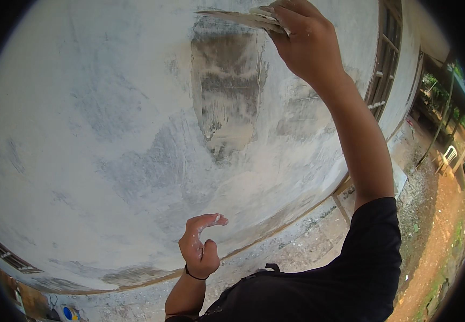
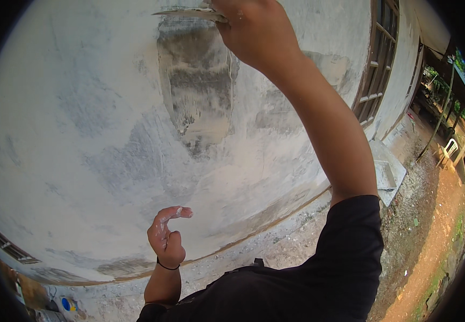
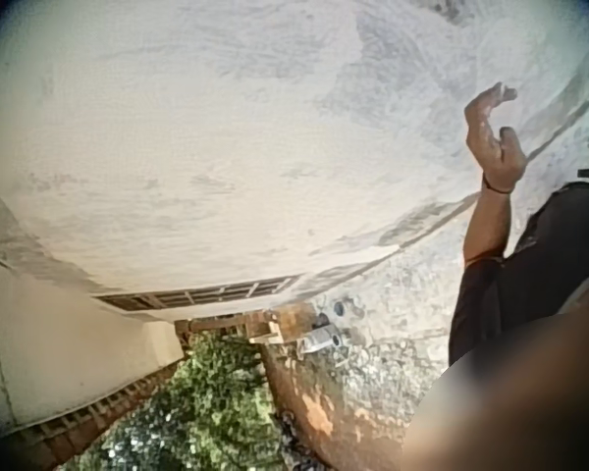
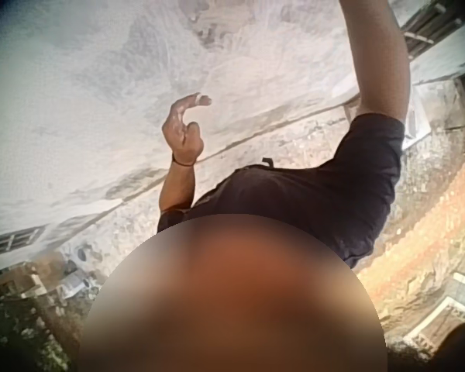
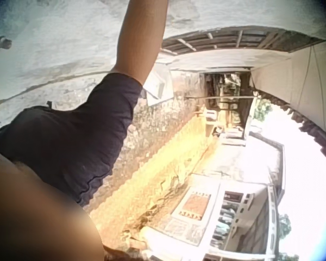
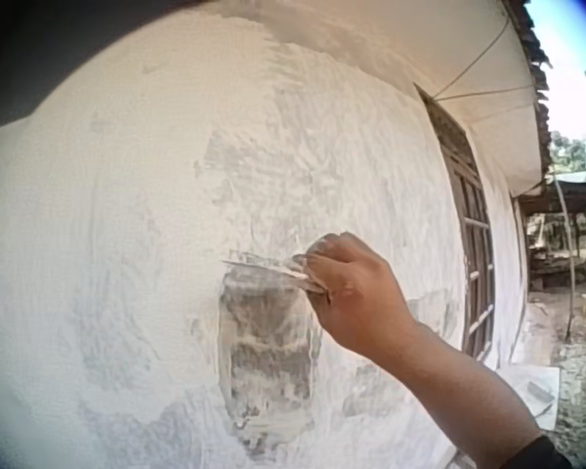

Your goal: The person applies plaster to an exterior wall using a putty knife, smoothing the plaster onto the wall surface.

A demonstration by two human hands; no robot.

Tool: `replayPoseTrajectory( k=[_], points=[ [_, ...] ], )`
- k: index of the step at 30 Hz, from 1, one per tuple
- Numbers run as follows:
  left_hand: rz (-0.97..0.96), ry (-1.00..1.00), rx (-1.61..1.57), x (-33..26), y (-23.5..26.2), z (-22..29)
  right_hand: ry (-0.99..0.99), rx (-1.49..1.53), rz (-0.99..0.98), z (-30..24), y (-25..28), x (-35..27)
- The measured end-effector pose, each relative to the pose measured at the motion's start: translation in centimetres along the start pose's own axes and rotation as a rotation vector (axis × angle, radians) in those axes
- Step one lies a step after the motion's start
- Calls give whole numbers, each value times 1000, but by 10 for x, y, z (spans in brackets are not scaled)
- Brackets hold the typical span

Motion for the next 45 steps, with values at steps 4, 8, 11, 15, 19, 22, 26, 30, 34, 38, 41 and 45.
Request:
replayPoseTrajectory(
  k=[4,8,11,15,19,22,26,30,34,38,41,45],
  points=[
    [-54,-16,-10,2,-4,0,180,-212,-31,-30,-42,-44],
    [-70,20,-2,-2,0,-7,186,-171,-54,-65,-64,-102],
    [-77,24,15,-4,6,-7,196,-126,-122,-89,-65,-141],
    [-81,73,1,-8,15,-11,228,5,-263,-116,-62,-185],
    [-106,92,10,-12,17,-12,237,52,-292,-134,-51,-217],
    [-114,109,-19,-14,17,-12,232,76,-367,-146,-46,-237],
    [-129,120,-22,-17,16,-13,218,106,-416,-161,-30,-254],
    [-120,133,-31,-21,18,-14,147,213,-503,-160,-1,-253],
    [-88,141,-14,-26,24,-17,9,299,-569,-125,9,-214],
    [-79,145,-16,-25,19,-15,-145,123,-328,-55,8,-130],
    [-78,131,-19,-23,11,-15,-99,-31,-128,-25,-10,-100],
    [-59,154,-47,-22,-1,-14,-40,-232,-92,-31,-43,-126]
  ],
)
Point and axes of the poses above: each hand's wrist, its own x-axis towards the middle knuckle, its own y-axis out of the back of the hand, z = x × y, the point moved 5 cm from there along x, towards the middle knuckle, and after that the axes turned 7 degrees about -x, right-handed, at the moved point
